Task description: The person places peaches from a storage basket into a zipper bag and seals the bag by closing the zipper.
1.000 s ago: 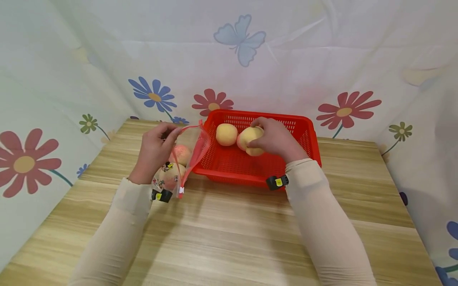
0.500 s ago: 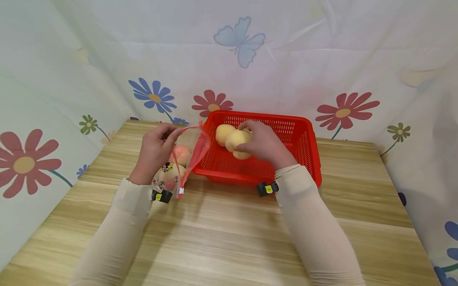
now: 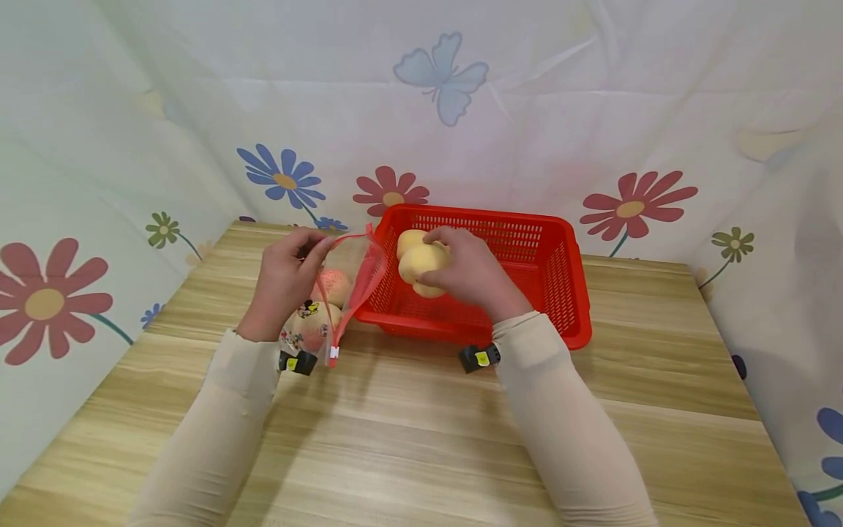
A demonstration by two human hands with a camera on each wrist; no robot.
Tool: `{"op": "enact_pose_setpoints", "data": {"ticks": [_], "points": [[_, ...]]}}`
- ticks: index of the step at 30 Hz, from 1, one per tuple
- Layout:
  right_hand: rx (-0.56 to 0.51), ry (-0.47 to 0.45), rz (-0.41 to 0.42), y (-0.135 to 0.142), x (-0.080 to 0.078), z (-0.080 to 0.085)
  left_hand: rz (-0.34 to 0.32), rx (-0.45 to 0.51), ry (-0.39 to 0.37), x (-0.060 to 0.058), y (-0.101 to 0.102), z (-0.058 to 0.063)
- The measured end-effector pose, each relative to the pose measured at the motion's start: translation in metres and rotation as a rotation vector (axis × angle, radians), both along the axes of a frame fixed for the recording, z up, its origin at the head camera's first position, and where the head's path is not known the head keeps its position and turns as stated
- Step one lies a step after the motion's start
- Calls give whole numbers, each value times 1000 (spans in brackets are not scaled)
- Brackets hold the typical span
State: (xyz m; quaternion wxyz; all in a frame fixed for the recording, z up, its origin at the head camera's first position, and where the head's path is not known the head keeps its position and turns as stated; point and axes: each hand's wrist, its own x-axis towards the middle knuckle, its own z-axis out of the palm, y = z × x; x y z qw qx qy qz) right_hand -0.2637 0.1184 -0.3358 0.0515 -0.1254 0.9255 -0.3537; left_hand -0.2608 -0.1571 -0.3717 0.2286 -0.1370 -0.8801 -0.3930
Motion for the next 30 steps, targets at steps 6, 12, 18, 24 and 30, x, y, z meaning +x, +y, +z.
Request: {"op": "enact_pose_setpoints", "data": {"ticks": [6,12,18,24,30], "points": [[-40,20,-5,-6,2,-4,3,5,-5,0,0,0],[-88,36,12,-12,6,-6,4,4,-10,1,-1,0],[-122,81,31,-17,10,-8,9,-5,-14,1,-1,0],[-153,101,41,-24,10,-11,15,0,-20,1,0,0],[-176,96,61,-32,11,-14,17,3,-24,2,0,0]]}}
